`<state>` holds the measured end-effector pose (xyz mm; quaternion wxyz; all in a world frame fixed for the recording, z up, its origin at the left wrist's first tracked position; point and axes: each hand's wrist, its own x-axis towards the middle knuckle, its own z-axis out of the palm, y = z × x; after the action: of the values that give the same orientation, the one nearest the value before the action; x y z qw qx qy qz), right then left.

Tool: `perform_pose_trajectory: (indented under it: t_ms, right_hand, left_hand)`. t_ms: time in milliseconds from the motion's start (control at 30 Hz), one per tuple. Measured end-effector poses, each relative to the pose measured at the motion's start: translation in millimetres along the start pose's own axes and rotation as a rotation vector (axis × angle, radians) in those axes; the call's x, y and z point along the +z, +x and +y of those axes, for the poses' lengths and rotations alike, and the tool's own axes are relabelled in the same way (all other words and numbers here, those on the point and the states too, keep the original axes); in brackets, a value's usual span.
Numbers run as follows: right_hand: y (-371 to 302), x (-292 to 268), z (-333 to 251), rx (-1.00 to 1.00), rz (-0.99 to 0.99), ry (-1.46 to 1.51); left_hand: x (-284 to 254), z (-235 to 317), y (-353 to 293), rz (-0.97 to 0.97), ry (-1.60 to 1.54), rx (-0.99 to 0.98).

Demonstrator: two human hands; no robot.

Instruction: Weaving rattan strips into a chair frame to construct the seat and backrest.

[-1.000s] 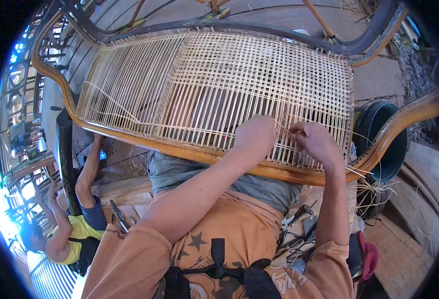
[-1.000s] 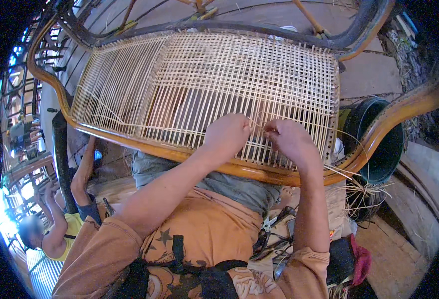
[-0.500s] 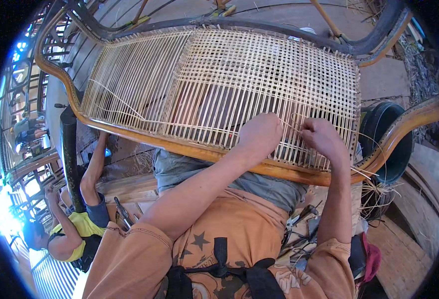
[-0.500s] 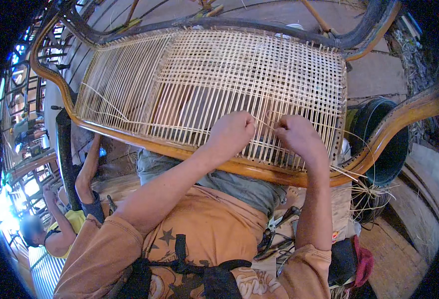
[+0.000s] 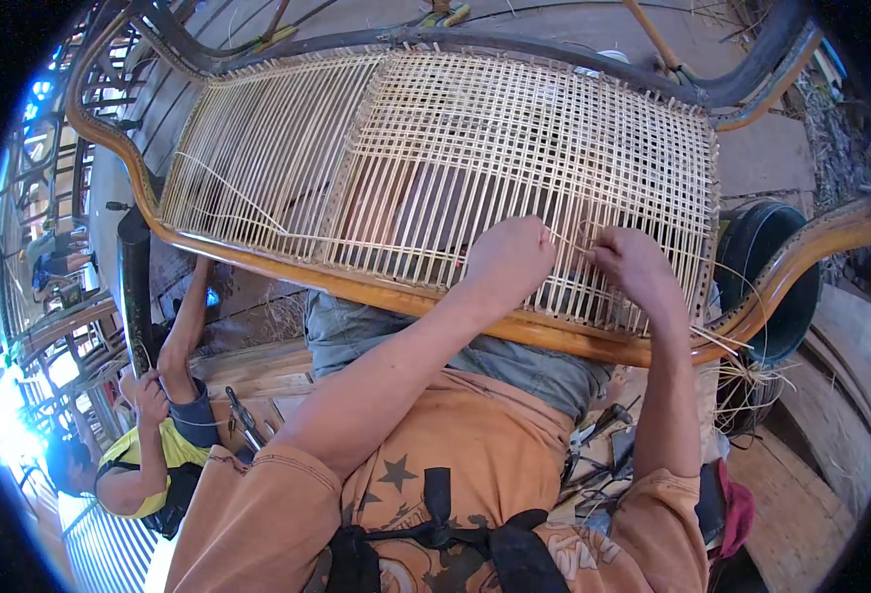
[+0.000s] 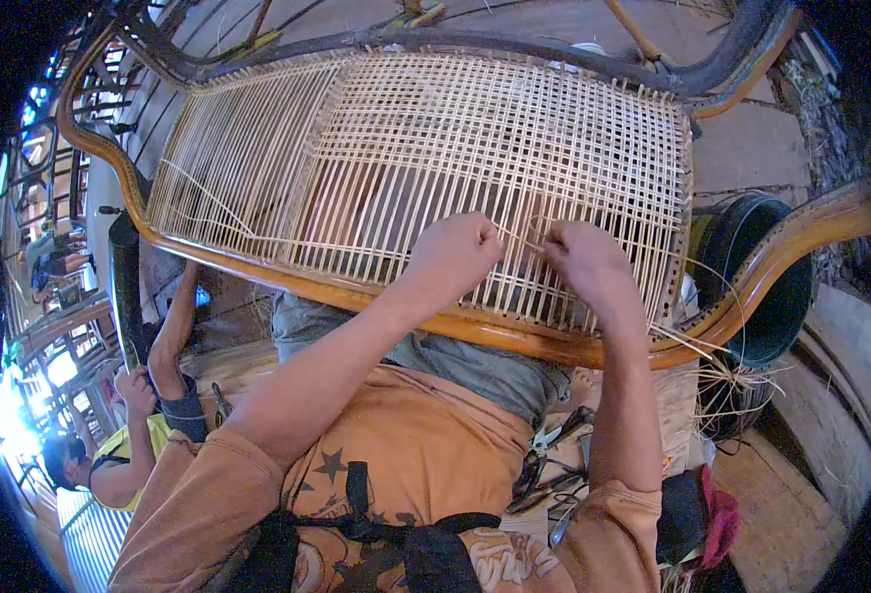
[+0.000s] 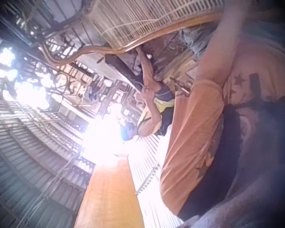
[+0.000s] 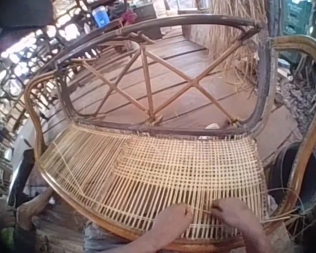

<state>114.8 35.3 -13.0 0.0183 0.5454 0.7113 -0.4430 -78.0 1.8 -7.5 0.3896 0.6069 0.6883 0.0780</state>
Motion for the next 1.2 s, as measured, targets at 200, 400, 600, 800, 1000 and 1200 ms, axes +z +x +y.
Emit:
perform_pose_trajectory:
  t_ms: [200,400,600,800,1000,1200]
  right_hand:
    - [-5,-12,-1,0.039,-0.181,0.322]
    - [-5,-14,5,0.12,-0.177,0.248]
    - [-1,-14,2,0.116,-0.175,0.203]
    - [-3,-13,-6,0.16,-0.143,0.282]
    - [-4,-1,0,0.117,-0.064,0.369]
    - [-10,1,0,0.137,-0.064,0.388]
  left_hand:
    - [-6,-1,-5,0.009,0.362,0.083]
    - [-3,-13,8,0.025,0.028,-0.04]
    - [-7,-6,0,0.022,0.023,-0.066]
    - [-12,-12,-12,0.105,0.263,0.146]
    - [-12,3,-13,0.148,0.188,0.181]
    - [-8,1,-4,0.0,0.211,0.017]
